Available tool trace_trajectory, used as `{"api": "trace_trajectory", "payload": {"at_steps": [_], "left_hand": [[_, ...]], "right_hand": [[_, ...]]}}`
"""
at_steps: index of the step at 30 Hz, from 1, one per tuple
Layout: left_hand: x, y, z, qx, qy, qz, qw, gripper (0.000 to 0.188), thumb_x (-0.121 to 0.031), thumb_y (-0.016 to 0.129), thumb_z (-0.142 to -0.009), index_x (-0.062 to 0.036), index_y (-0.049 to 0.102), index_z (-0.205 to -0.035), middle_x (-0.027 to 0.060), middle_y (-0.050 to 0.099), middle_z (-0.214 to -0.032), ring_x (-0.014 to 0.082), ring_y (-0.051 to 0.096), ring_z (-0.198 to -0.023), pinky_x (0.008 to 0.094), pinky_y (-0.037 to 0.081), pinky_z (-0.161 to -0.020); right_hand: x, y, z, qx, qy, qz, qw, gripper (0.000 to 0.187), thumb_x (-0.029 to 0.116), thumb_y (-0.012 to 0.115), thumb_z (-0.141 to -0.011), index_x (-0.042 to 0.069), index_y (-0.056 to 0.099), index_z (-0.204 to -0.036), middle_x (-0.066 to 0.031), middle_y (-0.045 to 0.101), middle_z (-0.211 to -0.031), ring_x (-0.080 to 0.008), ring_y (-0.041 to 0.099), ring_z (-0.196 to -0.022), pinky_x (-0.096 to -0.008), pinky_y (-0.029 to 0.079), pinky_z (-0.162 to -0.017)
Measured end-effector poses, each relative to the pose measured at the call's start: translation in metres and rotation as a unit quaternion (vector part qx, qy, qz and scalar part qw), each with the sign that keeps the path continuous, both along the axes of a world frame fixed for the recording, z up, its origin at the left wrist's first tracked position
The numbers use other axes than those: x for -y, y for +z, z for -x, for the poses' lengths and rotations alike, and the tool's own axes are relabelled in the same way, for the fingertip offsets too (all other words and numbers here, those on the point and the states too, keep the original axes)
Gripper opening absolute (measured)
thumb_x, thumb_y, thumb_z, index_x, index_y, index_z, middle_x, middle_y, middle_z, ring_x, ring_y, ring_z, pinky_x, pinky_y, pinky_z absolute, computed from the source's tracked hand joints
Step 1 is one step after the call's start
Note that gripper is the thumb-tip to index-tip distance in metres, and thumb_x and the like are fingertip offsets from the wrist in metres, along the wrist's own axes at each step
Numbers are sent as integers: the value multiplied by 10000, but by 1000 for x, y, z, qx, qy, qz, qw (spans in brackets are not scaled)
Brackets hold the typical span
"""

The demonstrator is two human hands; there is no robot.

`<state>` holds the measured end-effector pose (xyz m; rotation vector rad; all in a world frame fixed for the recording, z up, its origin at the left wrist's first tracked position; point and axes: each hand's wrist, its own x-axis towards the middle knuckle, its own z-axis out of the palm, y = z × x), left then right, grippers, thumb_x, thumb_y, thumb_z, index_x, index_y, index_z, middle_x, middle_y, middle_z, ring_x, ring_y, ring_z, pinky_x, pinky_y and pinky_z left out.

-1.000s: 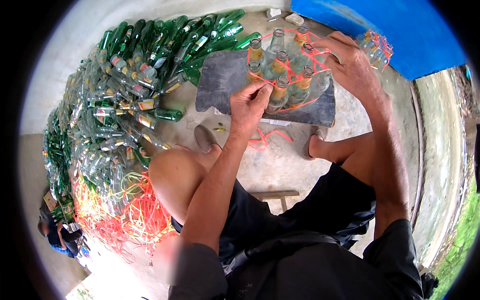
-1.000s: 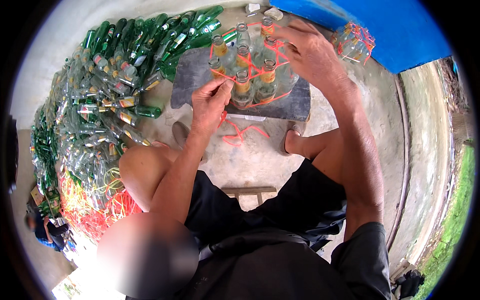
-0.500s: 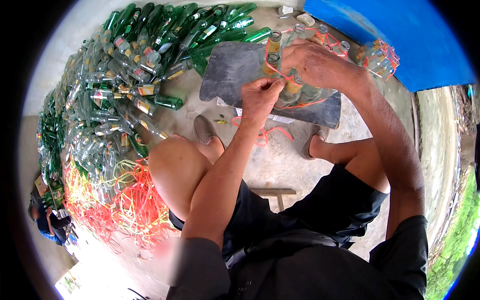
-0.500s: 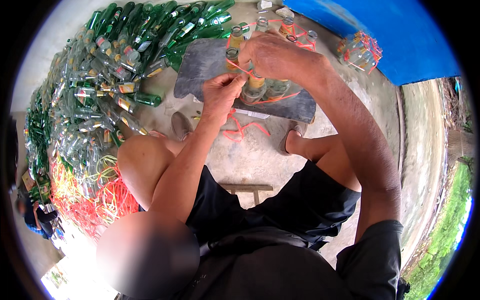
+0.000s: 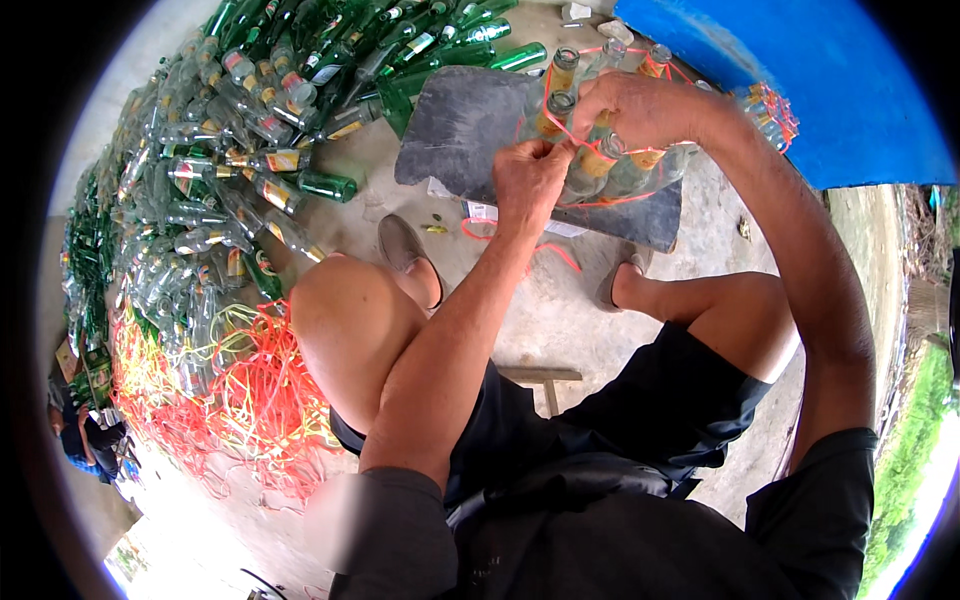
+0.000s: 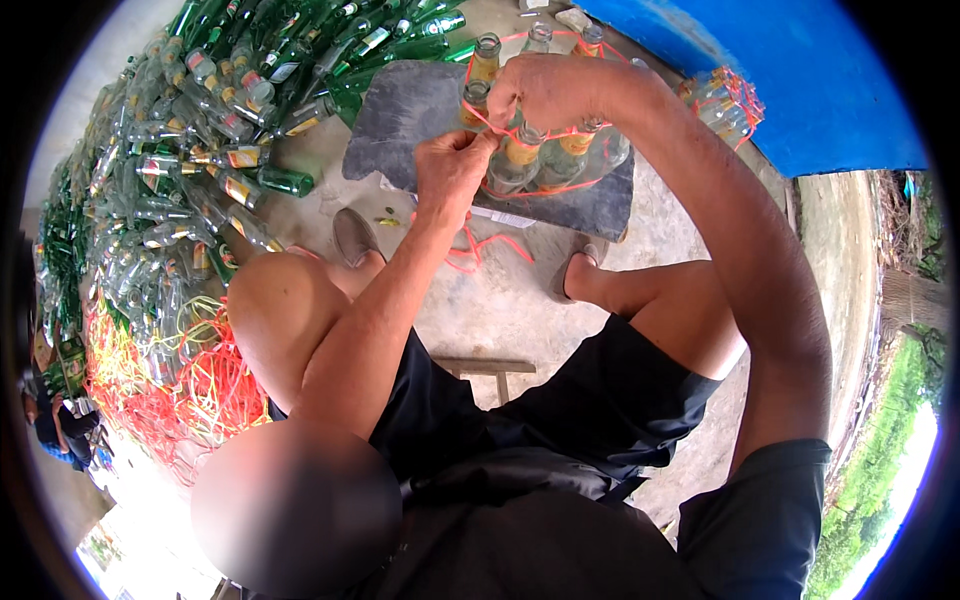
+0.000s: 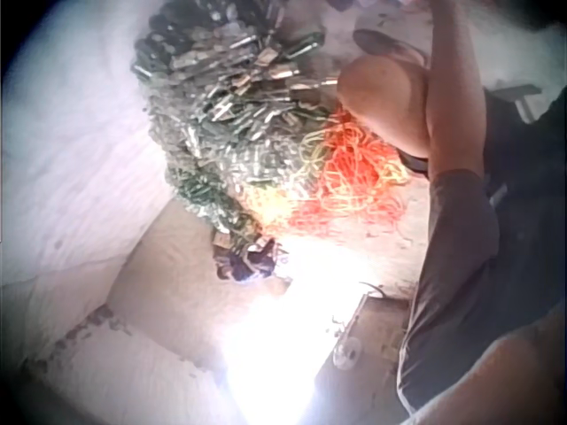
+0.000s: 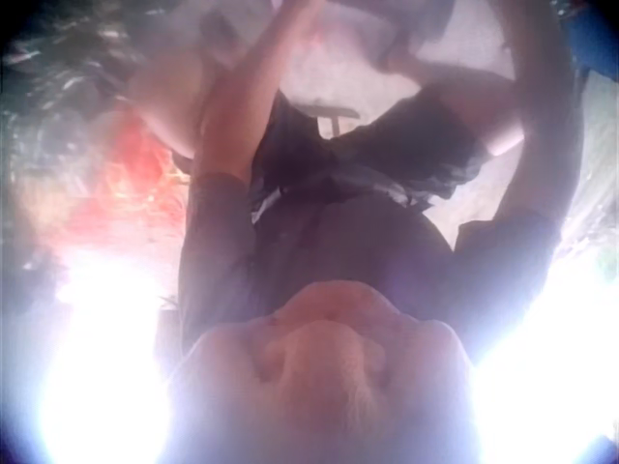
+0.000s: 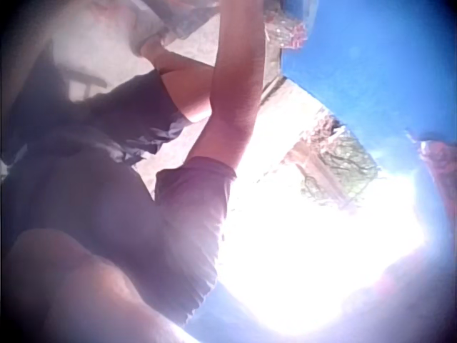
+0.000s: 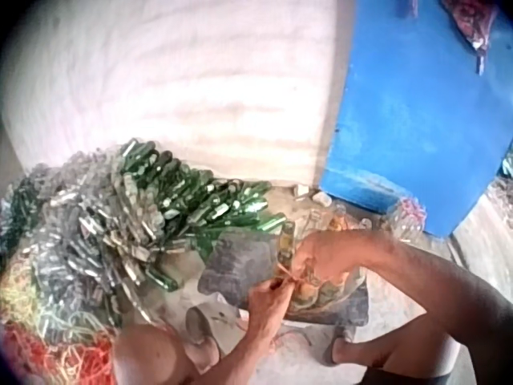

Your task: The person bundles glass bottles together using red plastic ties, wrapping the ties around the bottle necks and pulling them tight by hand.

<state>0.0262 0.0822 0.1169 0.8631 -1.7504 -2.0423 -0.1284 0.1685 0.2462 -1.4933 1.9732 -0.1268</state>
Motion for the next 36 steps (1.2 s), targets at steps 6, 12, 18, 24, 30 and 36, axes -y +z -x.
{"api": "trace_trajectory", "payload": {"at_steps": [6,12,18,24,30,36], "left_hand": [[2,-8,5,-6,4,24,1000,340,-300,824,-915,24,775,-823,-34,606,-625,46,454,-546,288,346,-487],[2,-4,6,-31,13,9,999,305,-254,808,-917,31,763,-815,-25,607,-615,51,465,-549,295,364,-492],[-4,-1,4,-84,12,90,992,301,-214,787,-913,58,724,-801,31,614,-587,83,498,-554,319,434,-528],[-6,2,6,-108,-7,133,985,228,-126,710,-973,53,700,-833,-43,576,-650,33,453,-619,272,388,-534],[-5,7,8,-122,-12,175,977,186,-148,708,-923,37,725,-908,165,725,-733,243,701,-638,380,528,-626],[-9,7,10,-128,-11,170,977,141,-96,694,-923,43,717,-921,161,720,-735,225,692,-636,375,526,-626]], "right_hand": [[4,6,-5,-67,21,-30,997,464,-99,557,-720,97,746,-1096,-71,636,-1052,-288,532,-1128,-398,453,-999],[19,19,-19,-217,87,-102,967,325,-41,692,-721,111,750,-1002,-51,624,-1041,-278,536,-1137,-426,448,-976],[3,28,-25,-366,154,10,918,159,60,798,-712,135,760,-847,-30,620,-1101,-234,548,-1125,-400,436,-938],[-17,35,-16,-391,157,94,902,171,73,771,-718,84,777,-889,-44,626,-1109,-249,560,-1127,-405,462,-901],[-30,44,-3,-299,61,115,945,55,83,744,-781,65,725,-829,-55,621,-1094,-272,555,-1143,-429,470,-962],[-39,22,25,-287,26,165,943,51,55,661,-870,15,636,-850,-117,601,-1040,-322,592,-1024,-447,482,-897]]}}
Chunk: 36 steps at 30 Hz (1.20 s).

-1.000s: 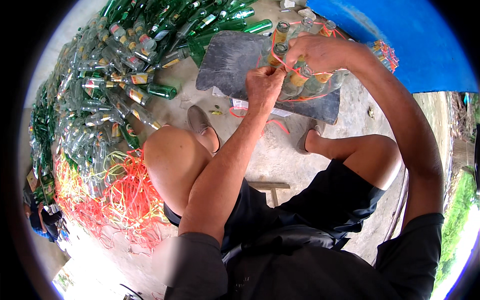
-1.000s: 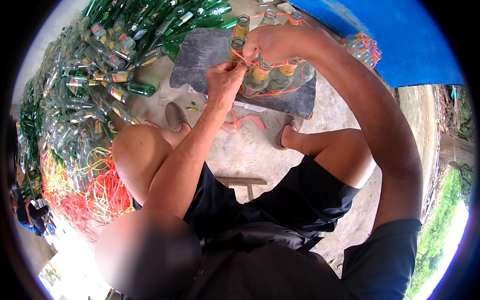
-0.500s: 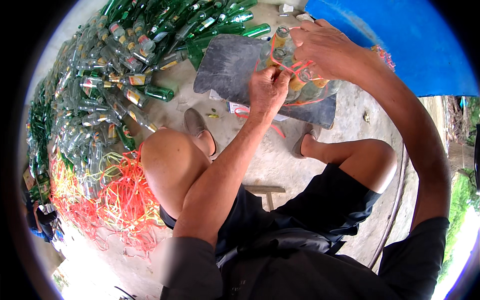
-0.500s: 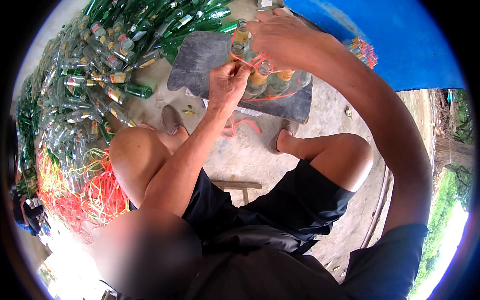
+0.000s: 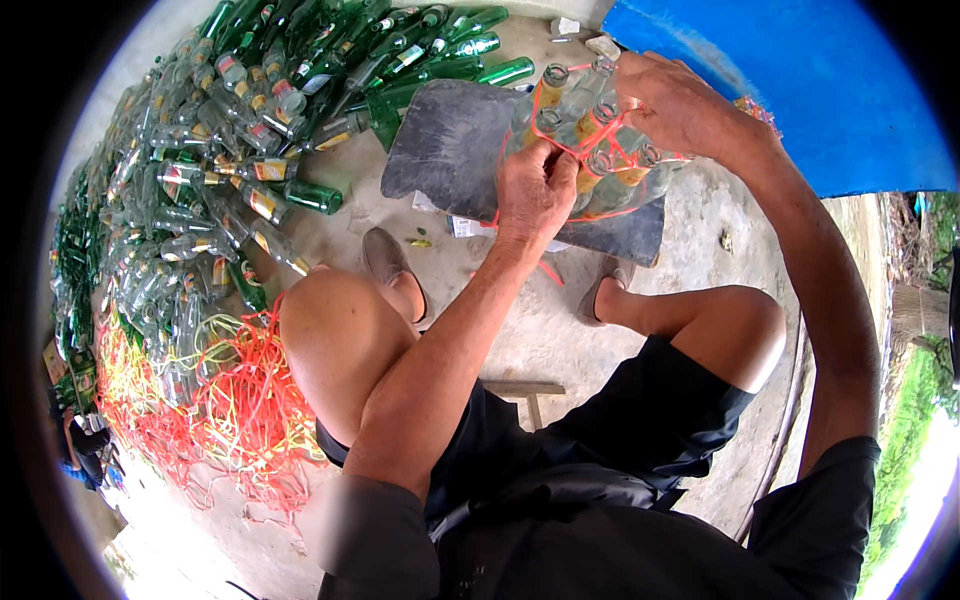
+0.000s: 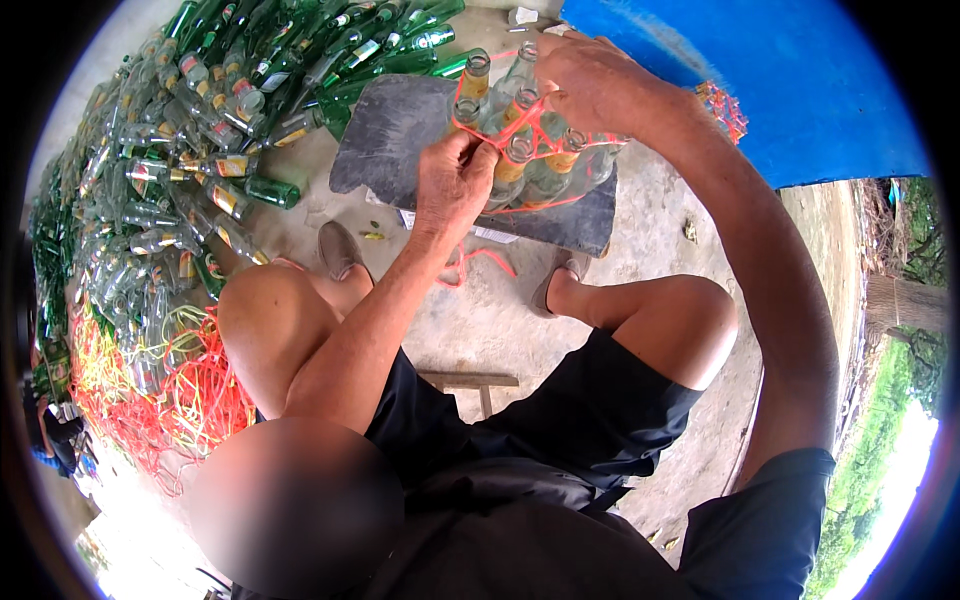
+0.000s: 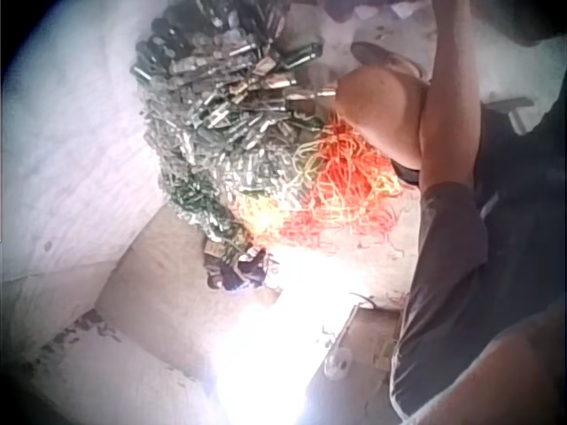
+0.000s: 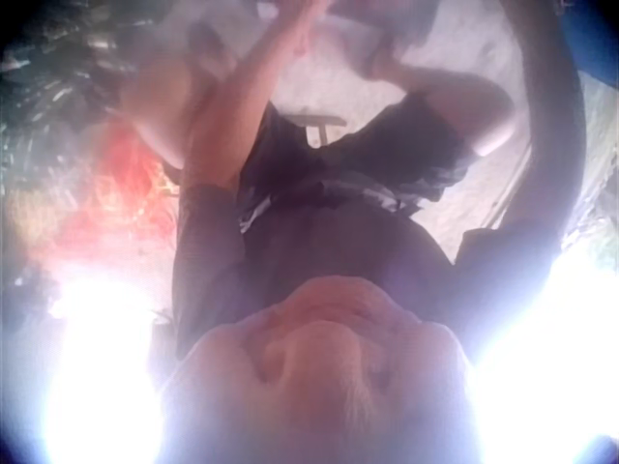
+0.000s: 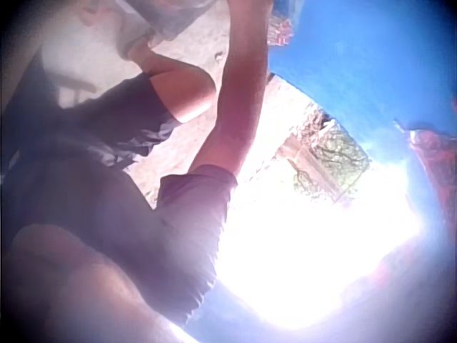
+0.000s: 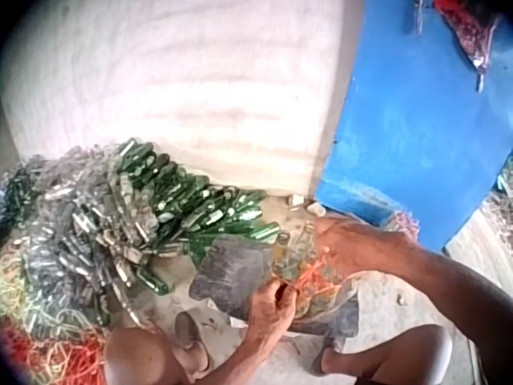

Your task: The person bundles glass bottles together using red plastic ties, wrapping the ties around the bottle necks and pulling them tight by hand.

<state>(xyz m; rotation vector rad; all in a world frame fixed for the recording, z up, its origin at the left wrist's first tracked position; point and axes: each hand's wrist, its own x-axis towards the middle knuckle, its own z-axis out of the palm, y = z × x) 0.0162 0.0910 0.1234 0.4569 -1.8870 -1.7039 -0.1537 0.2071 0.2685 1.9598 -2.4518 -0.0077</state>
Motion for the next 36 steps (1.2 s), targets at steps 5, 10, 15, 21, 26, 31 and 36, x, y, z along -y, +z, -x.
{"api": "trace_trajectory", "payload": {"at_steps": [5,10,15,21,26,31,36], "left_hand": [[-1,-5,2,-12,0,-43,999,125,-59,669,-923,54,686,-874,127,689,-696,146,620,-602,345,502,-603],[-3,-5,3,-11,9,-45,999,123,-50,661,-922,54,673,-857,96,664,-667,112,574,-596,330,477,-582],[-5,-4,2,-18,5,-67,998,116,-46,661,-926,51,676,-863,79,664,-664,110,571,-591,328,473,-575],[-6,-6,4,-17,14,-73,997,101,-31,668,-928,53,685,-875,80,666,-663,86,559,-603,315,470,-576],[-5,-4,3,-17,25,-76,997,95,-24,679,-921,55,692,-868,52,663,-668,59,535,-623,293,456,-573],[5,11,-8,-10,13,-81,997,107,-41,680,-918,56,714,-887,-1,637,-668,44,532,-627,275,442,-563],[6,24,-8,30,7,-52,998,123,-66,677,-915,44,730,-907,48,663,-670,92,578,-611,299,483,-586]], "right_hand": [[6,-9,7,35,0,20,999,70,39,597,-918,0,654,-905,-153,600,-985,-356,614,-974,-454,501,-848],[10,-13,16,42,8,23,999,123,40,562,-926,2,679,-933,-169,619,-986,-368,634,-958,-459,510,-837],[21,-17,28,45,31,21,998,154,42,565,-864,8,710,-904,-190,680,-943,-392,670,-938,-482,520,-803],[43,-10,31,59,-12,-83,995,171,64,566,-900,-30,684,-979,-180,678,-829,-361,676,-755,-463,529,-715],[54,-3,25,198,-150,-170,954,209,46,544,-887,-15,712,-996,-154,722,-791,-242,666,-519,-402,489,-469],[45,-1,22,270,-224,-154,924,201,46,553,-873,-5,718,-975,-149,741,-814,-210,660,-511,-379,470,-421],[0,-28,31,99,-56,109,987,193,68,549,-910,5,715,-984,-151,719,-796,-305,689,-687,-425,541,-627]]}}
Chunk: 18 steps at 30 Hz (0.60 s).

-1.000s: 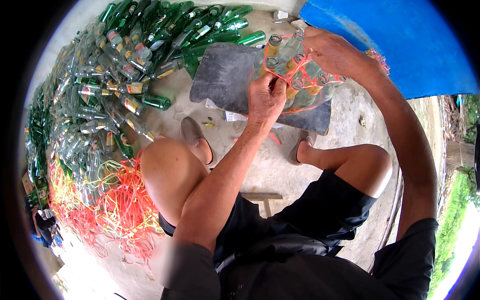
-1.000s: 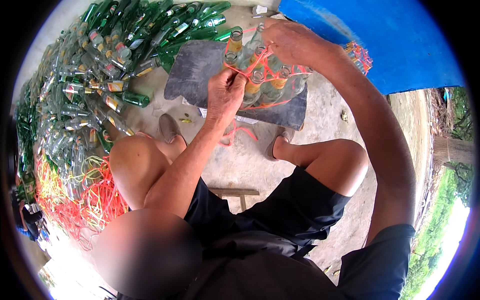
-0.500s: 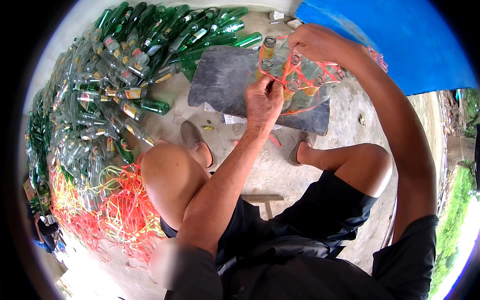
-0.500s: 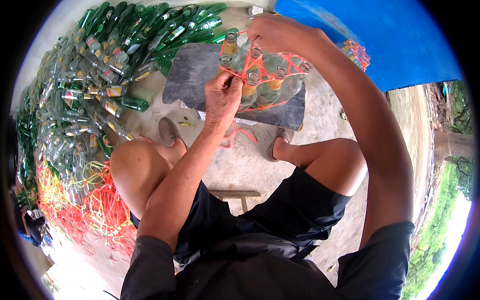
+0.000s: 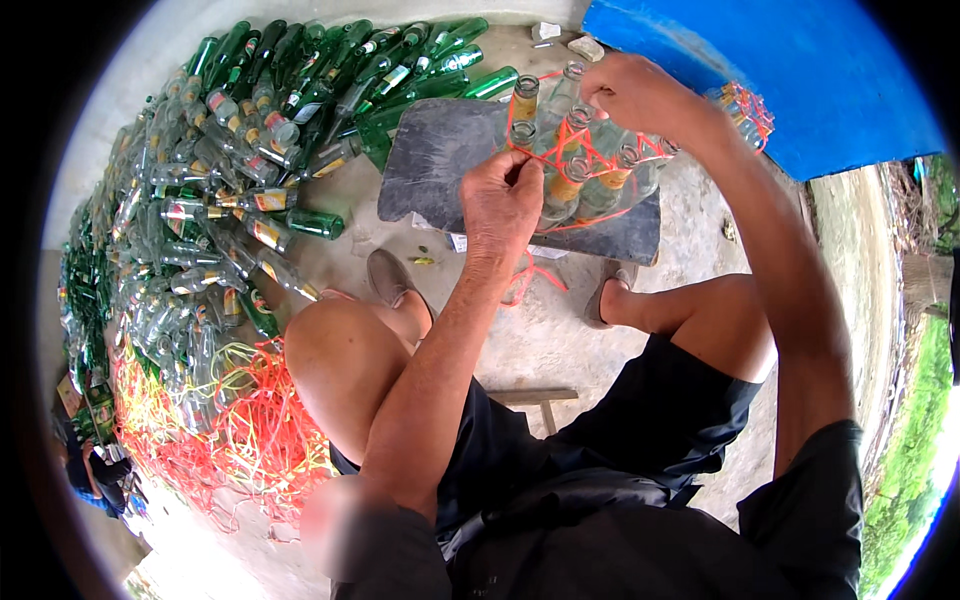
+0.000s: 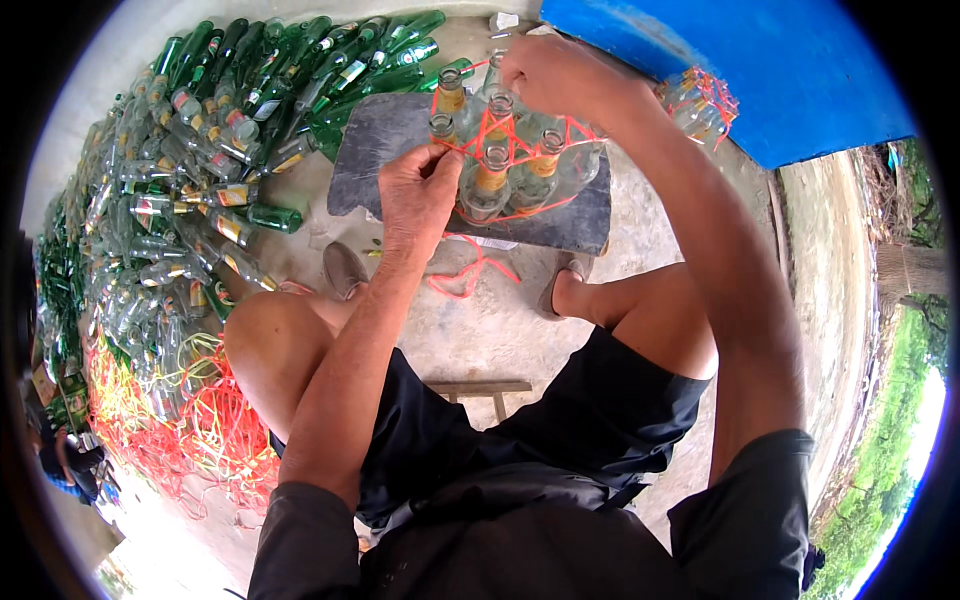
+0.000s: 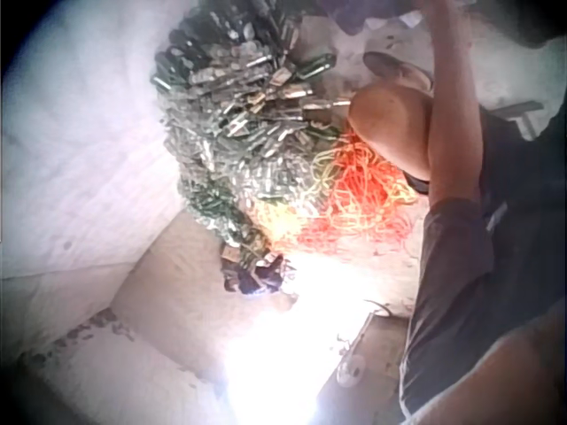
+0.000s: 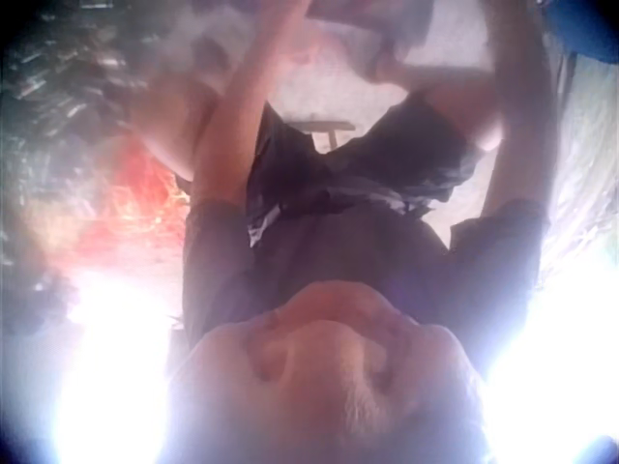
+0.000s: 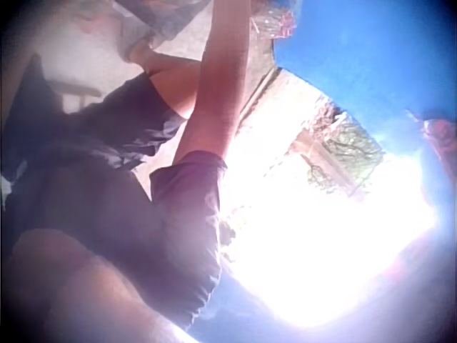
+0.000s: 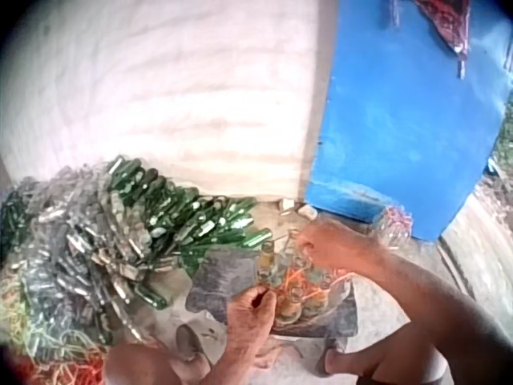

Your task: The person bundles glass bottles together using red plastic ties, wrapping the ties around the bottle necks and pulling them tight by hand.

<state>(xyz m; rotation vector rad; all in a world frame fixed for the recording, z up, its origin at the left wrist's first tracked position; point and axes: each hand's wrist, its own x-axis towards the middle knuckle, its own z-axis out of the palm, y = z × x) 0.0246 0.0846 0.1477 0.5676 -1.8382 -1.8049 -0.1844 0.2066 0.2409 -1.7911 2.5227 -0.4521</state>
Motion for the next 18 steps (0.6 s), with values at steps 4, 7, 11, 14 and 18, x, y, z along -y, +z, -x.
{"api": "trace_trajectory", "payload": {"at_steps": [4,7,11,14,18], "left_hand": [[12,-3,-13,15,42,161,986,115,-107,696,-899,-13,749,-939,135,707,-722,233,681,-630,347,528,-627],[18,1,-13,16,54,239,969,96,-121,707,-885,-58,757,-939,159,719,-765,316,716,-688,388,548,-643],[22,12,-12,27,43,308,950,56,-121,717,-865,-84,749,-893,155,721,-769,352,716,-702,433,559,-647],[32,19,-9,40,20,385,922,39,-139,734,-850,-100,739,-851,147,711,-745,374,702,-699,453,556,-636],[40,31,-9,56,-13,427,903,84,-175,743,-845,-110,718,-796,136,692,-705,382,690,-685,470,545,-619]], "right_hand": [[-24,5,-66,6,-100,3,995,170,137,591,-951,23,713,-984,-154,679,-871,-352,657,-819,-430,533,-764],[-43,4,-93,56,-116,34,991,156,147,623,-959,27,701,-1021,-153,640,-961,-350,641,-848,-432,527,-779],[-58,-19,-92,84,-98,98,987,156,86,629,-961,26,676,-1097,-150,599,-1027,-342,640,-890,-429,518,-788],[-59,-26,-94,88,-97,119,984,154,83,624,-964,24,679,-1094,-146,601,-1023,-342,642,-891,-431,520,-789],[-57,-25,-99,106,-119,128,979,155,75,620,-957,22,684,-1088,-143,605,-1027,-344,645,-896,-438,524,-786]]}}
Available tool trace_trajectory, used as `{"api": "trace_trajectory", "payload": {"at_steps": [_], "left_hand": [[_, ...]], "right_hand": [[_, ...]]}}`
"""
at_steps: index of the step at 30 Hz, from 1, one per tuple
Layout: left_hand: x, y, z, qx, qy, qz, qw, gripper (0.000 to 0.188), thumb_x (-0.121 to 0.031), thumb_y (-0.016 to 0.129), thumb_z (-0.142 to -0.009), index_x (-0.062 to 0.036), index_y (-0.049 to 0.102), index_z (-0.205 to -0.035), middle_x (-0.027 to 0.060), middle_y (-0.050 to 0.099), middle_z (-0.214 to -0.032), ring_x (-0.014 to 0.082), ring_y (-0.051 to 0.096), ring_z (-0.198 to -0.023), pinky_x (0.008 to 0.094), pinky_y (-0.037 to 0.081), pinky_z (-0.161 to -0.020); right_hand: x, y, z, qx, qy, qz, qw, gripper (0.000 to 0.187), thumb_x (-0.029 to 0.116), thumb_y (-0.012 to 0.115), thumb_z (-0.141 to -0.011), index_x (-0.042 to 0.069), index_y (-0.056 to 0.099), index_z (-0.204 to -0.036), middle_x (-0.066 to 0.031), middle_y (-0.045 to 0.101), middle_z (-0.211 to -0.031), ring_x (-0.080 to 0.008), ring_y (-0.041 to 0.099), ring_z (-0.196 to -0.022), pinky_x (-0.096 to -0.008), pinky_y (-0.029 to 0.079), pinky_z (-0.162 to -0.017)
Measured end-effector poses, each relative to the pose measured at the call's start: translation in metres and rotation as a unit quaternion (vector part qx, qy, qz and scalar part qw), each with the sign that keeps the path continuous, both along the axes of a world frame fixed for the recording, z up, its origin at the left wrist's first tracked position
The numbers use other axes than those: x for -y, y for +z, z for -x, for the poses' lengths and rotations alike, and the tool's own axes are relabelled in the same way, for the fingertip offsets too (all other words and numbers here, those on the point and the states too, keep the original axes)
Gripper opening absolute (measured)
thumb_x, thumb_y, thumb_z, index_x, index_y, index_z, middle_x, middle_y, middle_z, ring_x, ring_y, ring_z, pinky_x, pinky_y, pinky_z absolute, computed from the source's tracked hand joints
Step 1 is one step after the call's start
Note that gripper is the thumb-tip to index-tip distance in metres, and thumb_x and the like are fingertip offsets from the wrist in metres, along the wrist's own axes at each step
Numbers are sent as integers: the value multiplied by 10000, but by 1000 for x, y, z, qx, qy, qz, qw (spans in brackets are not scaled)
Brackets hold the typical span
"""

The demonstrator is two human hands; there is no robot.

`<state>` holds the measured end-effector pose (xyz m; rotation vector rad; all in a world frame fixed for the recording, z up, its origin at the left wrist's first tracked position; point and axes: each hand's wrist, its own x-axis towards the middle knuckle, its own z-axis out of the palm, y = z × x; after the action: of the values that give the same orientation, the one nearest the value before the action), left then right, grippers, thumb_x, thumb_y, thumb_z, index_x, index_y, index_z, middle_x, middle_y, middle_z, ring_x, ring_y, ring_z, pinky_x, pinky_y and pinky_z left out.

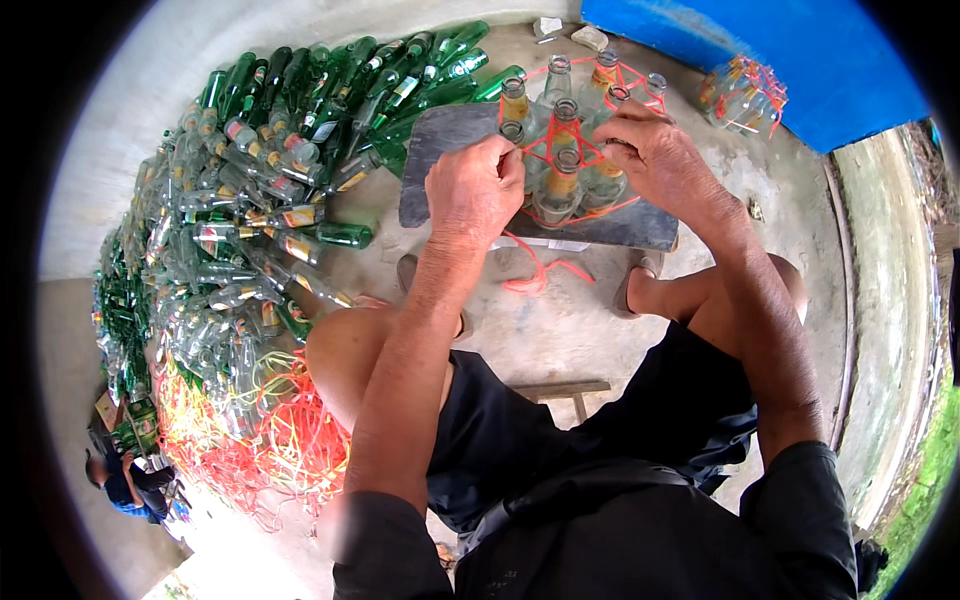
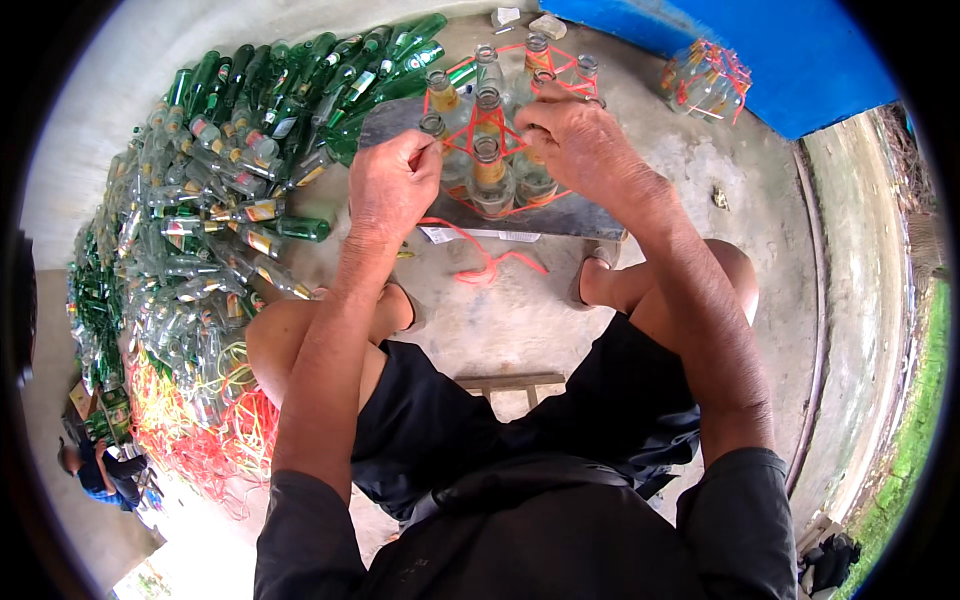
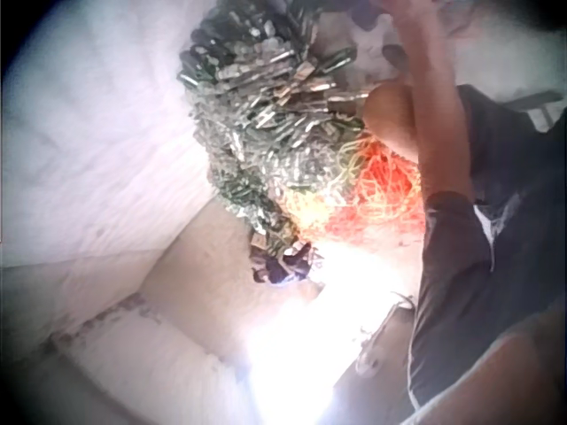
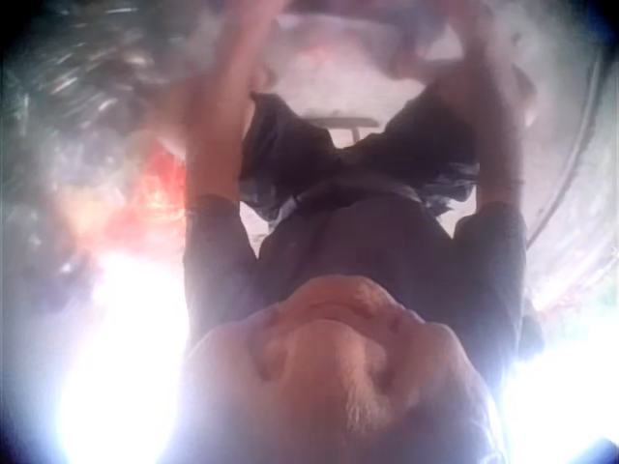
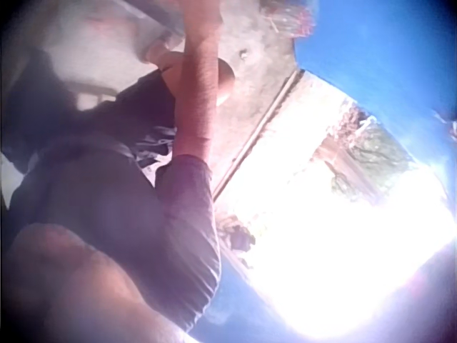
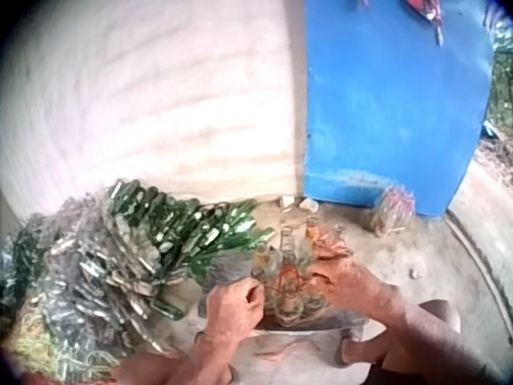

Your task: The person bundles glass bottles together using red plastic ties, wrapping the ties around the bottle necks and pulling them tight by hand.

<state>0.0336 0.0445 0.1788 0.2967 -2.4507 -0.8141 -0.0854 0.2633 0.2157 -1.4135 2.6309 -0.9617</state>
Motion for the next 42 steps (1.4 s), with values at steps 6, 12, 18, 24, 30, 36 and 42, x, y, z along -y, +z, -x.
{"api": "trace_trajectory", "payload": {"at_steps": [6,12,18,24,30,36,42], "left_hand": [[15,22,2,43,-54,79,994,120,-191,719,-847,-113,699,-758,132,682,-690,389,681,-671,480,538,-604],[37,45,12,50,-108,174,978,112,-181,698,-829,-96,697,-757,152,685,-719,399,678,-699,506,534,-614],[40,63,36,73,-164,219,959,110,-168,686,-845,-69,693,-796,167,664,-725,416,655,-704,485,517,-611],[40,78,77,151,-239,302,910,105,-157,699,-825,-61,702,-782,192,659,-724,426,635,-687,490,510,-623],[51,72,106,281,-227,208,909,111,-156,760,-789,-51,748,-819,167,646,-666,288,614,-586,425,498,-612],[79,36,88,266,-149,1,952,127,-85,759,-809,4,785,-896,106,757,-788,155,684,-700,322,543,-673],[60,22,57,220,-55,-296,928,175,-55,774,-840,20,777,-998,55,762,-935,121,673,-834,276,526,-788]], "right_hand": [[-2,0,-1,-16,-8,4,1000,132,70,625,-953,36,696,-1058,-119,626,-1030,-356,652,-919,-436,537,-799],[-2,-5,-6,-55,-12,15,998,105,78,652,-953,84,716,-1035,-90,639,-1035,-348,654,-959,-446,544,-823],[-1,-5,-7,-43,-34,10,998,98,82,667,-946,89,725,-1025,-76,654,-1048,-341,662,-977,-438,551,-849],[-2,-6,-3,-38,-28,5,999,111,51,666,-925,69,733,-1012,-72,666,-1041,-321,678,-974,-430,554,-850],[-2,-8,-4,-27,-21,13,999,117,42,656,-929,58,727,-1021,-69,666,-1049,-303,694,-956,-415,564,-823],[1,-6,-6,-28,-13,23,999,112,47,653,-934,54,722,-1022,-70,663,-1047,-306,697,-933,-420,563,-813],[-5,-6,-3,-22,-12,28,999,97,56,662,-937,53,717,-1016,-89,662,-1004,-317,690,-911,-421,559,-790]]}}
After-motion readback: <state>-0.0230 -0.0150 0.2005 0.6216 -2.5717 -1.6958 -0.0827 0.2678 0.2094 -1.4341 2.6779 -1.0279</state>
